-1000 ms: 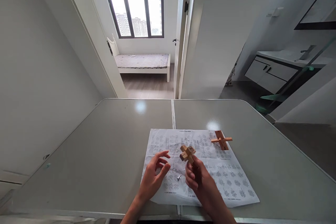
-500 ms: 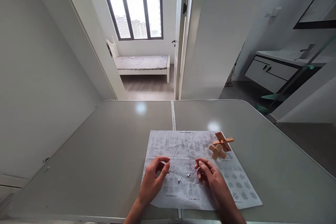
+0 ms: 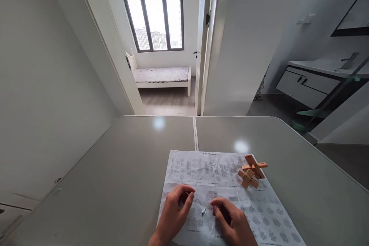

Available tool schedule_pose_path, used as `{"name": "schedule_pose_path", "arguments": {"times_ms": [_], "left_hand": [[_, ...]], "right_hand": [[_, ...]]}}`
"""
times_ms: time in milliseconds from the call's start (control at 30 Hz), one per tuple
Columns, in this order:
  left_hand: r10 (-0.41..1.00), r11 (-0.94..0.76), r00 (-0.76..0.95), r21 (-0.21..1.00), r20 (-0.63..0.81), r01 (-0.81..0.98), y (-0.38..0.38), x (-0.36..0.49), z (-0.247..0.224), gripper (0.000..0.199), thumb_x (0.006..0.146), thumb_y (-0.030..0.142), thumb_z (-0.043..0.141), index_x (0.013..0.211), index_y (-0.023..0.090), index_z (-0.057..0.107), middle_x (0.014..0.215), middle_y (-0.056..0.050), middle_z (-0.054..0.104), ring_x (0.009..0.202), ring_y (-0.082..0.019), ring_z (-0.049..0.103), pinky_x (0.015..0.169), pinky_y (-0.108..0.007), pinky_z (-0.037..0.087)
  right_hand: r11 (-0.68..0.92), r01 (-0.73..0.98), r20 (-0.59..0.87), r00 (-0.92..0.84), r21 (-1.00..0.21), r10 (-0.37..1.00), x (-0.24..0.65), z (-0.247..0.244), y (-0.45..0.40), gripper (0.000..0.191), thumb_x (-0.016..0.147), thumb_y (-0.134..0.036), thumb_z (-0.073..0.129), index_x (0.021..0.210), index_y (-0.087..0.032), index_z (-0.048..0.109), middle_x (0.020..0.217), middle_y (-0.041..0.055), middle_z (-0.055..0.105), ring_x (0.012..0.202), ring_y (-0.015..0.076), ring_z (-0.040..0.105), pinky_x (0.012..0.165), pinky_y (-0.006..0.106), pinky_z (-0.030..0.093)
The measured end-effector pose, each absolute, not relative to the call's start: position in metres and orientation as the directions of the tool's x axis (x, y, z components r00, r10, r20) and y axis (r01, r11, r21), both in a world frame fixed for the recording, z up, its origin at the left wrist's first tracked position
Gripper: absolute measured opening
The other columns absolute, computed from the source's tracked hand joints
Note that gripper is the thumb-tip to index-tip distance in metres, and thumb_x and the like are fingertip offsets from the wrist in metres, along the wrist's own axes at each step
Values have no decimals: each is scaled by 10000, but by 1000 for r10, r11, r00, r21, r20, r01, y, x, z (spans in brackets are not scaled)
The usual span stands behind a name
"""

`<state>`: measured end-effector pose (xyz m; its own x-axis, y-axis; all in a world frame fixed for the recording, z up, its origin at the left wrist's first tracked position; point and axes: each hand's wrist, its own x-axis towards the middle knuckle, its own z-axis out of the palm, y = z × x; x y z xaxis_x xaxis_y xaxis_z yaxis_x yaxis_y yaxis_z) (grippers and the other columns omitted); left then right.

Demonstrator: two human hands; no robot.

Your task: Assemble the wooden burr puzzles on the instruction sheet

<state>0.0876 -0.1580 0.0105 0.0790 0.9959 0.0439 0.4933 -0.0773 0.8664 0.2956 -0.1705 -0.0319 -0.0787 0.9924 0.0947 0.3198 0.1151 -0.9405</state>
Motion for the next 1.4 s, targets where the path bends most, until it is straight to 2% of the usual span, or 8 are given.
{"name": "schedule_pose_path", "arguments": {"times_ms": [167,433,700,833,1033,1233,1400], "left_hand": [[990,-140,95,837,105,529,-158,91,8,246,993,409,577,923,218,716,855,-35,719,709,-170,640,662,-249,508],[988,-154,109,827,112,541,-157,92,6,236,995,402,578,918,228,719,850,-37,723,699,-171,633,658,-251,511],[987,-158,111,824,116,543,-156,92,7,238,997,393,572,906,229,717,851,-39,727,692,-172,632,663,-257,525],[984,-176,126,819,128,546,-156,92,7,245,1000,399,558,910,231,711,841,-39,718,680,-170,619,638,-250,509],[981,-180,162,802,105,569,-158,91,2,211,1008,346,537,911,230,684,869,-42,710,712,-173,624,692,-266,517],[980,-186,167,804,109,565,-160,91,-2,166,1004,298,549,920,234,678,888,-33,711,760,-177,646,749,-271,525],[979,-192,165,802,118,565,-160,92,1,148,992,289,575,910,232,685,877,-30,712,743,-173,645,730,-264,523]], "right_hand": [[109,332,93,-63,-937,994,294,-30,-170,496,972,-648,475,880,-221,711,728,55,712,654,227,667,655,297,527],[136,291,121,-67,-947,990,294,-34,-169,403,970,-569,532,881,-227,724,725,44,712,651,219,671,651,292,524],[127,292,109,-78,-948,991,294,-37,-169,421,971,-588,518,905,-222,716,766,56,716,687,229,680,683,301,532],[127,295,117,-50,-947,992,292,-38,-169,448,968,-614,514,893,-223,719,739,57,714,660,227,673,651,298,534],[125,323,114,-51,-938,992,292,-42,-169,478,962,-647,493,883,-229,712,726,56,717,651,231,677,645,301,537],[101,271,86,-68,-957,994,294,-48,-168,425,961,-599,528,905,-223,720,755,53,717,692,232,688,648,291,528],[99,267,81,-80,-958,994,295,-47,-169,390,964,-565,538,896,-226,719,751,48,709,690,228,680,650,288,518]]}}
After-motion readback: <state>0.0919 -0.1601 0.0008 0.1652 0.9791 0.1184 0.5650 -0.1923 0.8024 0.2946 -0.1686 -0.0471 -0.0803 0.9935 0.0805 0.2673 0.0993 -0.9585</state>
